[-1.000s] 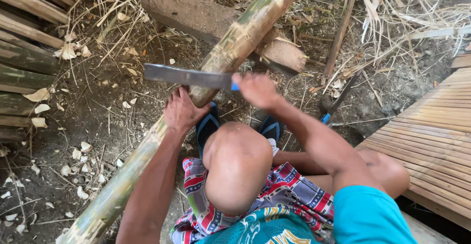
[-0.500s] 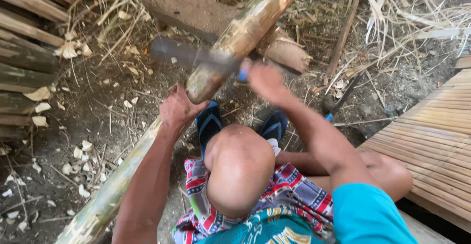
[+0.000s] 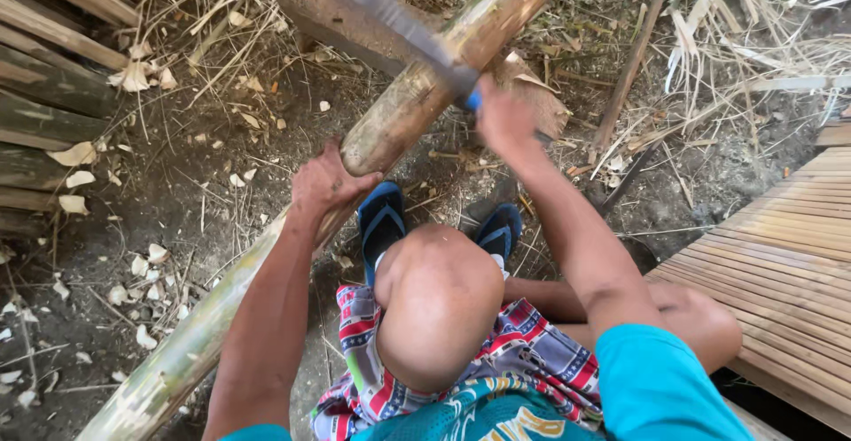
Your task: The person uses a machete to shave the outer layer of a bamboo pole, repeatedly striking and scraping the surface to remove the green skin. The person holds the bamboo steady with one hand while swinging the tool with the other.
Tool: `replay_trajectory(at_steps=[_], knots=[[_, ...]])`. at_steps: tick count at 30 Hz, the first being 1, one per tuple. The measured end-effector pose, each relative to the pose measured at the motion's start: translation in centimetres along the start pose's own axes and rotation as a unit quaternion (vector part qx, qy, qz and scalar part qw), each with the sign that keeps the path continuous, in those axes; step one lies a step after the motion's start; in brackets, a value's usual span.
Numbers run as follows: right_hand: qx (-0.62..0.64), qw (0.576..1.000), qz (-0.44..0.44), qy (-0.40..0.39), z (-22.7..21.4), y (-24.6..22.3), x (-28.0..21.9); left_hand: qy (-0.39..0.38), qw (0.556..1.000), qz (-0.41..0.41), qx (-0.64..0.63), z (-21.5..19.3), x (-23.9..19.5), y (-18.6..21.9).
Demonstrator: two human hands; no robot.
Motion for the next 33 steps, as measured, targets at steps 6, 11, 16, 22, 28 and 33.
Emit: replay_trajectory(at_steps=[6,11,16,22,28,33], knots=[[0.063,0.997,0.043,-0.003,0.2,0.0,-1.2,-0.040,0.999,-0.007,-0.012,0.5,-0.2,-0.8],[-0.026,0.999,0.032,-0.019,-1.3,3.0,-3.9,-0.058,0.994,0.071,-0.063,2.9,0.1,-1.6],[0.016,0.968,0.247,0.041,-6.5,6.3,-3.5,-0.019,0.999,0.028,-0.005,2.9,-2.6,-1.0],[0.050,0.992,0.115,-0.019,1.1,-1.1,-4.6,0.119,0.992,0.025,0.034,3.1,-5.9,0.8],[-0.052,0.994,-0.013,-0.095,3.9,-2.5,-5.8,0.080,0.996,0.016,0.033,3.5,-5.5,0.1],[0.048,0.979,0.200,0.004,-5.8,2.8,-2.9,0.099,0.994,0.033,0.016,1.7,-6.0,1.0]])
Point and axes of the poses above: each hand's wrist, its own x-axis towards the middle knuckle, its own z-axis out of the palm, y = z × x, the point moved 6 cm from there along x, towards the middle knuckle, and after that the axes turned 13 degrees about -z, right-handed, at the moved point
